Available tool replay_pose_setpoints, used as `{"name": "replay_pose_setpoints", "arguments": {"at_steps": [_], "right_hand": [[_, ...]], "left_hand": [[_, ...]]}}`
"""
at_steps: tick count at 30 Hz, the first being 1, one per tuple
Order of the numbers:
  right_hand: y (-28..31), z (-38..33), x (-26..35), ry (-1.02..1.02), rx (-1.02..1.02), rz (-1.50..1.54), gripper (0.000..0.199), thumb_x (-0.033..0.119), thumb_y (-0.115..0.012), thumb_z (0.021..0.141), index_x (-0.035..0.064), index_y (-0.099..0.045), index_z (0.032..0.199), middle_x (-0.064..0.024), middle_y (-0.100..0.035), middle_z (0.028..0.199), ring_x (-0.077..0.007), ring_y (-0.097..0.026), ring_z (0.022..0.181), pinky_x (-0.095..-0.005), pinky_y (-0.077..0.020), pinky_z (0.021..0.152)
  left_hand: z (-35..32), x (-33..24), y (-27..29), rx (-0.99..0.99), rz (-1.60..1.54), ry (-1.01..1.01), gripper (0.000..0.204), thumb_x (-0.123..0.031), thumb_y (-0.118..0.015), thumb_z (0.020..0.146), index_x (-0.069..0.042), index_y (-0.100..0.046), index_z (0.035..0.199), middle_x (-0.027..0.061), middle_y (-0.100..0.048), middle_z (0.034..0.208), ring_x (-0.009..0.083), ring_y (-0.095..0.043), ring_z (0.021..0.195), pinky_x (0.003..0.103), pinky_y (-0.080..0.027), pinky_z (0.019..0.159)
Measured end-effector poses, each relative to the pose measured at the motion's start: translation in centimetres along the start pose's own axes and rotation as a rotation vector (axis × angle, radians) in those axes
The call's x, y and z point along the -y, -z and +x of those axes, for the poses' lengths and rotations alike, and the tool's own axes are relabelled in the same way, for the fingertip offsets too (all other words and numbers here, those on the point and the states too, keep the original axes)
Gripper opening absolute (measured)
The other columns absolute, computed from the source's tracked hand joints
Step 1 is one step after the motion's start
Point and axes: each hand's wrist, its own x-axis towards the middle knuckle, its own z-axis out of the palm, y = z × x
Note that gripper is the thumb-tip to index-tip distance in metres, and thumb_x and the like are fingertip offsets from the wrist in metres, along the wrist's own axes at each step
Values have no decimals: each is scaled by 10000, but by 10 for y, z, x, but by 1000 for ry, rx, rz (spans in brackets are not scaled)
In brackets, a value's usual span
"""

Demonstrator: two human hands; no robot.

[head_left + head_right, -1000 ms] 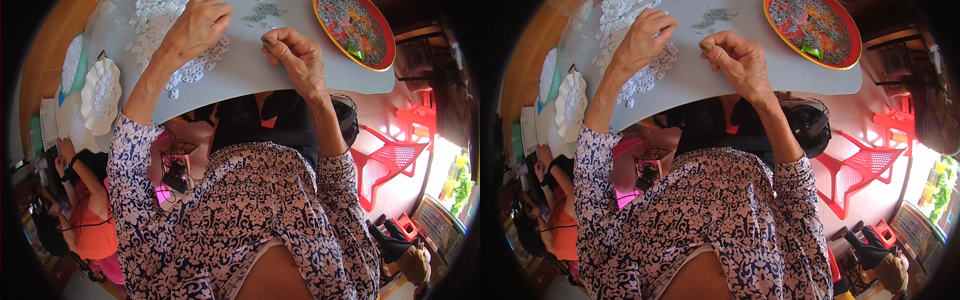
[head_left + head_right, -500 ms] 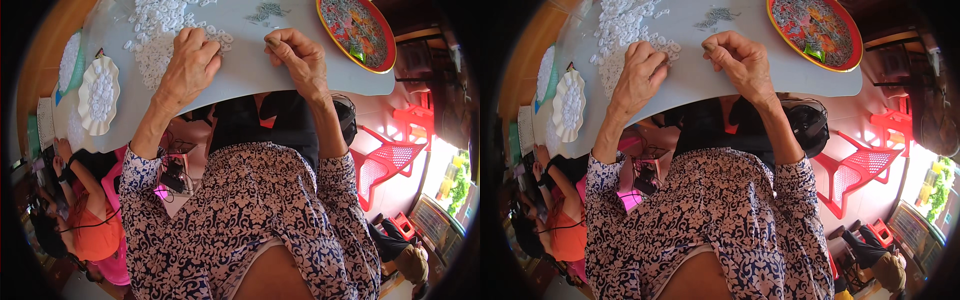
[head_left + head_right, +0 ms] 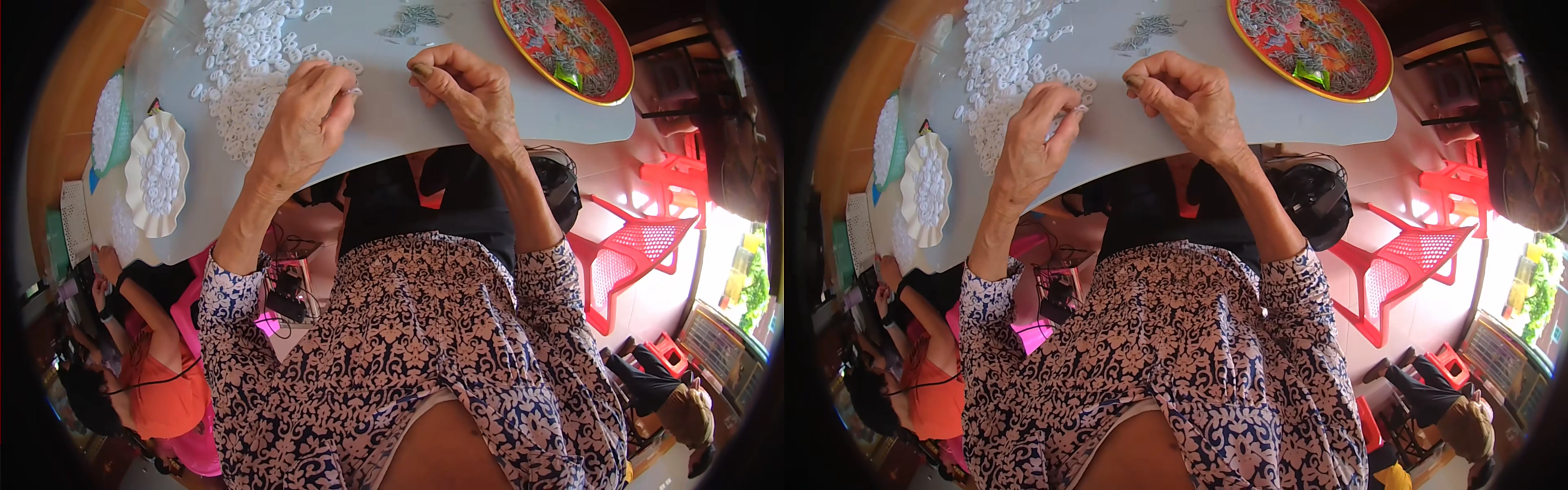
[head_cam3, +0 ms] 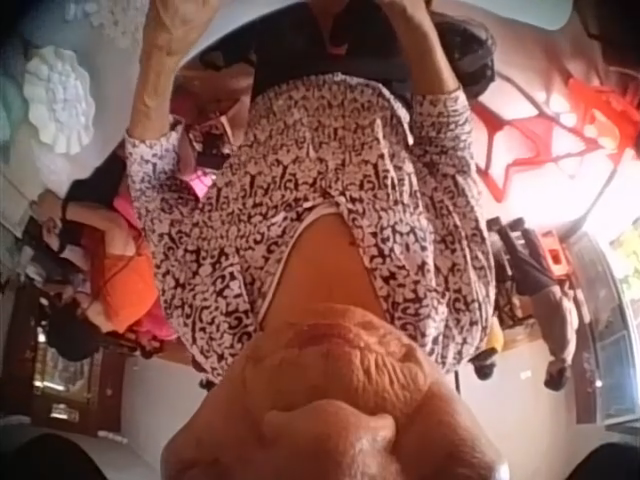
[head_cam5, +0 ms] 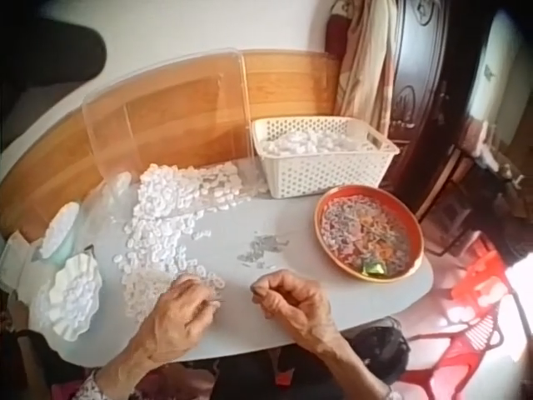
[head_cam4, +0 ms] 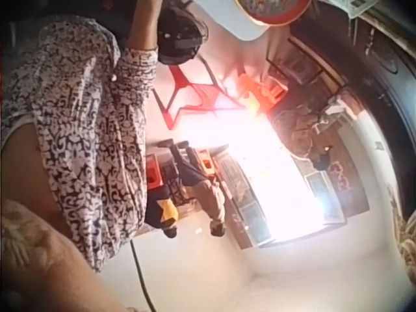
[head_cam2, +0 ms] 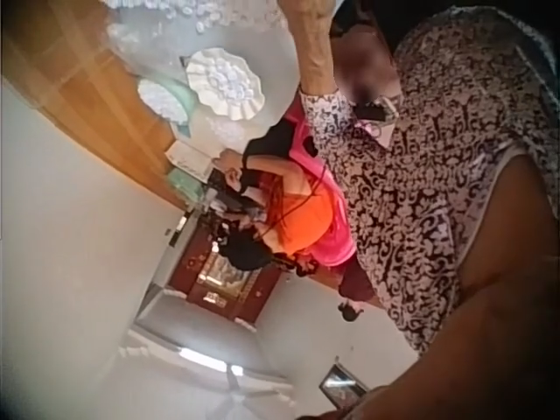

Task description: Manually assembling small white plastic components by inserting metal pins or rings.

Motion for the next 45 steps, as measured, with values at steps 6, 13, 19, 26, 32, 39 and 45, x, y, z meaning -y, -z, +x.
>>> {"name": "replay_pose_setpoints", "arguments": {"at_steps": [6, 13, 19, 26, 32, 39, 45], "right_hand": [[-3, 1, 1, 23, -20, 49, 152, 118, -591, 903, -17, -622, 965, -32, -629, 819, -70, -545, 700, -212, -481, 658], [0, 0, 3, 23, -35, 84, 152, 124, -602, 897, -18, -620, 947, -29, -628, 816, -79, -564, 715, -219, -487, 664], [1, -1, 4, 0, -111, 119, 122, 96, -617, 884, -17, -623, 928, -24, -624, 784, -70, -555, 661, -208, -480, 617], [0, 1, 1, -2, -110, 220, 134, 111, -626, 879, -18, -620, 914, -20, -620, 759, -72, -557, 648, -200, -476, 606], [3, 4, -2, 9, -75, 127, 146, 124, -636, 872, -9, -638, 932, -7, -619, 753, -70, -557, 667, -208, -478, 634], [3, 3, -2, -47, -57, 321, 141, 115, -635, 872, -5, -644, 946, -9, -623, 768, -82, -575, 706, -215, -488, 669], [3, 3, 1, -40, -39, 283, 121, 95, -623, 876, -3, -640, 946, -21, -638, 792, -89, -592, 713, -219, -497, 692]], "left_hand": [[18, -17, -12, 6, -291, 120, 239, 8, -586, 792, -56, -541, 1019, 103, -592, 798, 246, -578, 742, 331, -479, 686], [30, -30, -21, -37, -459, 208, 335, -2, -580, 820, -56, -508, 1143, 50, -579, 815, 142, -568, 755, 267, -466, 716], [28, -30, -26, -47, -644, 353, 190, -94, -590, 869, -27, -562, 1044, 11, -587, 777, 64, -529, 713, 210, -415, 634], [25, -41, -38, -106, -738, 440, 166, -189, -594, 889, -27, -606, 854, -17, -574, 659, 30, -464, 612, 200, -366, 530], [23, -38, -37, -108, -786, 446, 187, -195, -552, 894, -31, -611, 827, -30, -562, 647, 23, -435, 587, 193, -342, 533], [23, -38, -40, -109, -822, 480, 180, -178, -540, 889, -36, -619, 811, -33, -552, 614, 18, -428, 576, 195, -326, 524], [20, -32, -42, -101, -903, 518, 181, -168, -537, 888, -30, -623, 807, -24, -551, 612, 29, -451, 590, 194, -351, 553]]}}
